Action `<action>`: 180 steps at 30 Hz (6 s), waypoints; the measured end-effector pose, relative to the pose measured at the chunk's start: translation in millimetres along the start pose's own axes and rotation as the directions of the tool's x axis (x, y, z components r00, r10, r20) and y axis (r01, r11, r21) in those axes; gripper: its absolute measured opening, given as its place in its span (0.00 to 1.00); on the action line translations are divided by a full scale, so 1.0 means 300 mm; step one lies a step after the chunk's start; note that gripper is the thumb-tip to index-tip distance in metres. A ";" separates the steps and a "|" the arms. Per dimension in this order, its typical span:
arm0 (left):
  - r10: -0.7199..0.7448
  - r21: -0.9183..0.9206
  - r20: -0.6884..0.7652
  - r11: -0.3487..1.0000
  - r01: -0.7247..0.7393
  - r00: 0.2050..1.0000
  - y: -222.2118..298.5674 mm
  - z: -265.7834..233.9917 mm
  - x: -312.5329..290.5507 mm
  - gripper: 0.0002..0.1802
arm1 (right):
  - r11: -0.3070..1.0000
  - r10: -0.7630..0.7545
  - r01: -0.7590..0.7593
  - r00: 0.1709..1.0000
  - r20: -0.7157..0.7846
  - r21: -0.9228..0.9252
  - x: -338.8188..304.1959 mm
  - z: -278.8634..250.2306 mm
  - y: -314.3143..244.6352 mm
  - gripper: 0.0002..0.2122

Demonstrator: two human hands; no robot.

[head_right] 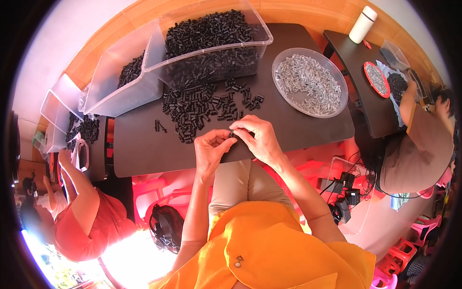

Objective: The person assembles small black plastic components with tiny metal pins by hand at an assembly table.

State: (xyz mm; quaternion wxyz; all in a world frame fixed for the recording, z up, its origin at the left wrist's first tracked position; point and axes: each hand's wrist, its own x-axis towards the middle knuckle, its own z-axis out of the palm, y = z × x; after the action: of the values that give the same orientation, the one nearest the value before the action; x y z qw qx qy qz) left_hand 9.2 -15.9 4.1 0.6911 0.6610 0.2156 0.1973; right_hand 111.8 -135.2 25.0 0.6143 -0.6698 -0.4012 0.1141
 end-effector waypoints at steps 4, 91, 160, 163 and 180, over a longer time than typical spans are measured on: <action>0.005 0.025 0.011 1.000 -0.005 1.000 0.003 0.002 0.000 0.08 | 0.956 -0.163 0.165 0.986 0.029 -0.242 0.011 -0.004 -0.033 0.05; -0.169 0.112 0.251 0.983 0.145 0.953 0.052 -0.029 0.059 0.09 | 0.591 -0.406 0.618 0.783 0.471 -0.519 0.058 -0.043 0.073 0.11; 0.125 0.145 -0.120 0.984 -0.107 0.985 0.018 0.017 0.042 0.10 | 0.790 -0.287 0.272 0.956 0.061 -0.549 0.103 -0.067 0.101 0.07; 0.048 0.086 -0.118 0.996 -0.038 0.992 0.030 0.011 0.042 0.12 | 0.949 -0.121 0.113 0.993 -0.008 -0.296 0.091 -0.078 0.069 0.06; 0.246 0.289 0.181 0.912 -0.290 0.952 0.074 0.088 0.008 0.12 | 0.990 0.029 -0.013 0.994 0.109 -0.144 -0.007 -0.105 -0.030 0.04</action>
State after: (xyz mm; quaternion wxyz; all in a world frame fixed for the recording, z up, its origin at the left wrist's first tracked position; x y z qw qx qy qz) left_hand 26.3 -35.3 27.1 0.5578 0.7973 0.1020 0.2068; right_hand 127.2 -160.3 39.4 0.5403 -0.7088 -0.4349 0.1286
